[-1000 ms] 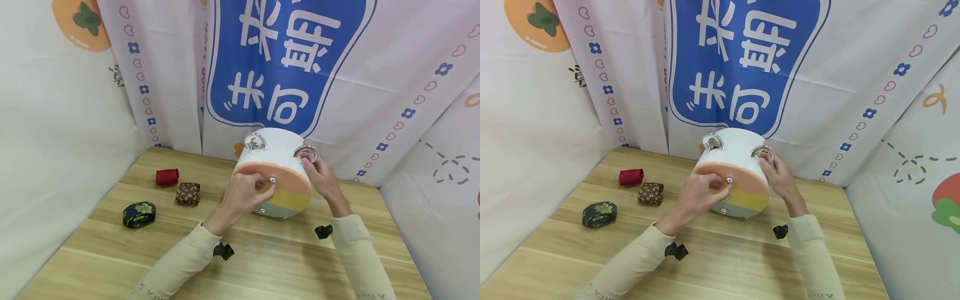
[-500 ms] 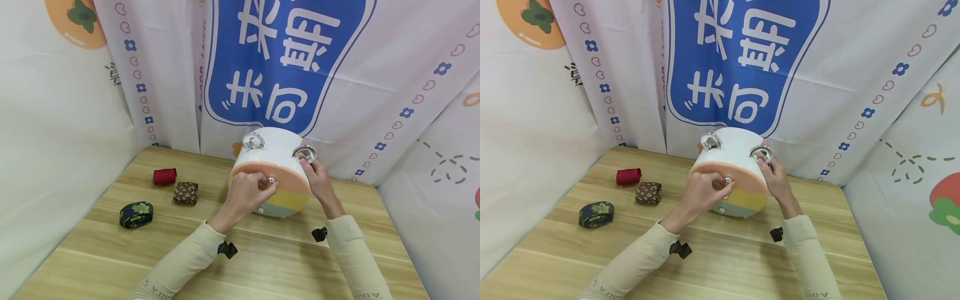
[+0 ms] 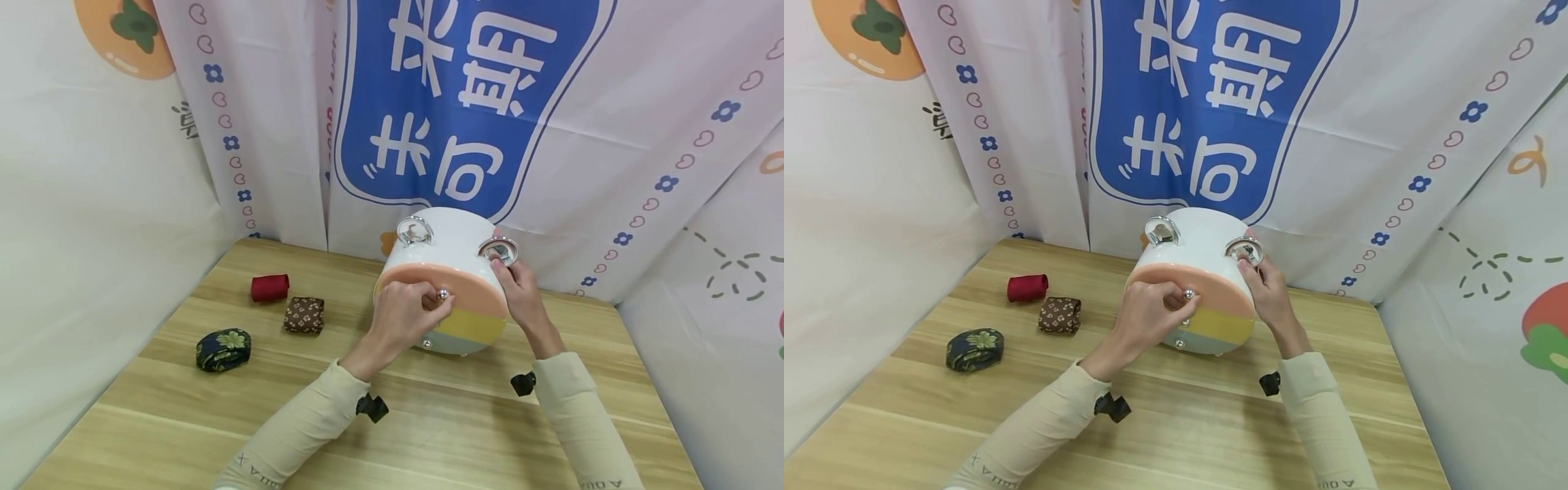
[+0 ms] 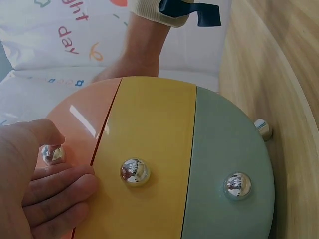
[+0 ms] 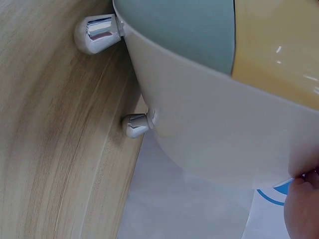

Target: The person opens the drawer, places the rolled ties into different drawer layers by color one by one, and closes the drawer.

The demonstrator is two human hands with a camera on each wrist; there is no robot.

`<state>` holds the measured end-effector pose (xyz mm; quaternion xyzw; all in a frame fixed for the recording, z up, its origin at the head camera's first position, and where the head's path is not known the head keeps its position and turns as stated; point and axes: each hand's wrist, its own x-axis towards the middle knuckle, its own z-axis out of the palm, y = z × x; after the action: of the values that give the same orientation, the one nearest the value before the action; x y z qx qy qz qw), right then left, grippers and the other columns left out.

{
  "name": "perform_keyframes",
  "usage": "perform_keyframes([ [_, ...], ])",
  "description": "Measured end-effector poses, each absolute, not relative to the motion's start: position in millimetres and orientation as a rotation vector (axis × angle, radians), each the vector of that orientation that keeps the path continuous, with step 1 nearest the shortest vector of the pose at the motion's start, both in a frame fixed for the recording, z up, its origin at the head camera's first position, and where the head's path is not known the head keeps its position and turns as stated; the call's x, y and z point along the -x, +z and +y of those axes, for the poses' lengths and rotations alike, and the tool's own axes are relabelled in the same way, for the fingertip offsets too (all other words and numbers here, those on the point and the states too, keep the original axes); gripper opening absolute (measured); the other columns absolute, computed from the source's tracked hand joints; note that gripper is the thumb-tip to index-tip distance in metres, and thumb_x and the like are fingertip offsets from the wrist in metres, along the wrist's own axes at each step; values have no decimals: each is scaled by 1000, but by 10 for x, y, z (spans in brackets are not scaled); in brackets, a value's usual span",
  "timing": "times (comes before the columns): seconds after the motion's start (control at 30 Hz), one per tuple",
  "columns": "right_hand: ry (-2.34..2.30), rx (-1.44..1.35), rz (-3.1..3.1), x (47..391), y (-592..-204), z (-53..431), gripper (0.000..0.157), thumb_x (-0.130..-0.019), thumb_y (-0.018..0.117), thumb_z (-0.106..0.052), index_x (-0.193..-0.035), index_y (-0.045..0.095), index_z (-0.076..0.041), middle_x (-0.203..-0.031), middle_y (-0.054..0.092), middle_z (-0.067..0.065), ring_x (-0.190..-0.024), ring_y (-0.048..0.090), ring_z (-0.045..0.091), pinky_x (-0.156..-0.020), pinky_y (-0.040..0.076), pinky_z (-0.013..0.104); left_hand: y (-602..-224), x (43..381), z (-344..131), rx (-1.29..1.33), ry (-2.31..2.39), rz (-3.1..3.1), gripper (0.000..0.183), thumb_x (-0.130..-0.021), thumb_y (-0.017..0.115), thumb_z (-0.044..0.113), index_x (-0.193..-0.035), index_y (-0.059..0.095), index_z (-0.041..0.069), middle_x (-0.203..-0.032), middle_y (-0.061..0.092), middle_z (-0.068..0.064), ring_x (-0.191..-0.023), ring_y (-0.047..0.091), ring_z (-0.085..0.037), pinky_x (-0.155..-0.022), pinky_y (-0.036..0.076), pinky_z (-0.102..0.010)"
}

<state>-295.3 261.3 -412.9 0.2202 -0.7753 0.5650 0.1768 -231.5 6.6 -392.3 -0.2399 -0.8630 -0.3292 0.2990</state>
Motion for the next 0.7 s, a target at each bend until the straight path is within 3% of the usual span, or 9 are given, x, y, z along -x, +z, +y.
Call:
perform_keyframes([
  [0.17, 1576, -645, -2205, 2947, -4115, 2605, 44, -112, 46, -13, -153, 51, 3, -171, 35, 13, -156, 35, 8, -120, 31, 10, -3924, 2304, 67, 637, -865, -2286, 27, -90, 80, 38, -71, 75, 19, -66, 74, 10, -56, 64, -2, -45, 35, -12],
  [0.3, 1569, -605, -2217, 2942, -4118, 2603, 41, -112, 47, -14, -147, 57, 4, -165, 46, 17, -144, 48, 3, -113, 38, 9, -3932, 2294, 64, 641, -851, -2280, 26, -90, 80, 38, -71, 75, 19, -66, 74, 11, -56, 64, -1, -45, 34, -11],
  [0.43, 1575, -593, -2215, 2937, -4120, 2596, 41, -112, 47, -15, -146, 58, 4, -162, 49, 19, -138, 51, -3, -111, 40, 9, -3941, 2282, 59, 651, -830, -2264, 27, -89, 80, 37, -70, 75, 19, -65, 73, 11, -54, 62, -1, -45, 35, -11],
  [0.7, 1604, -644, -2194, 2953, -4136, 2602, 40, -112, 46, -15, -143, 59, 7, -172, 31, 16, -158, 34, 12, -117, 35, 9, -3940, 2237, 34, 684, -823, -2238, 28, -89, 80, 34, -68, 73, 17, -63, 72, 9, -53, 62, -1, -49, 40, -12],
])
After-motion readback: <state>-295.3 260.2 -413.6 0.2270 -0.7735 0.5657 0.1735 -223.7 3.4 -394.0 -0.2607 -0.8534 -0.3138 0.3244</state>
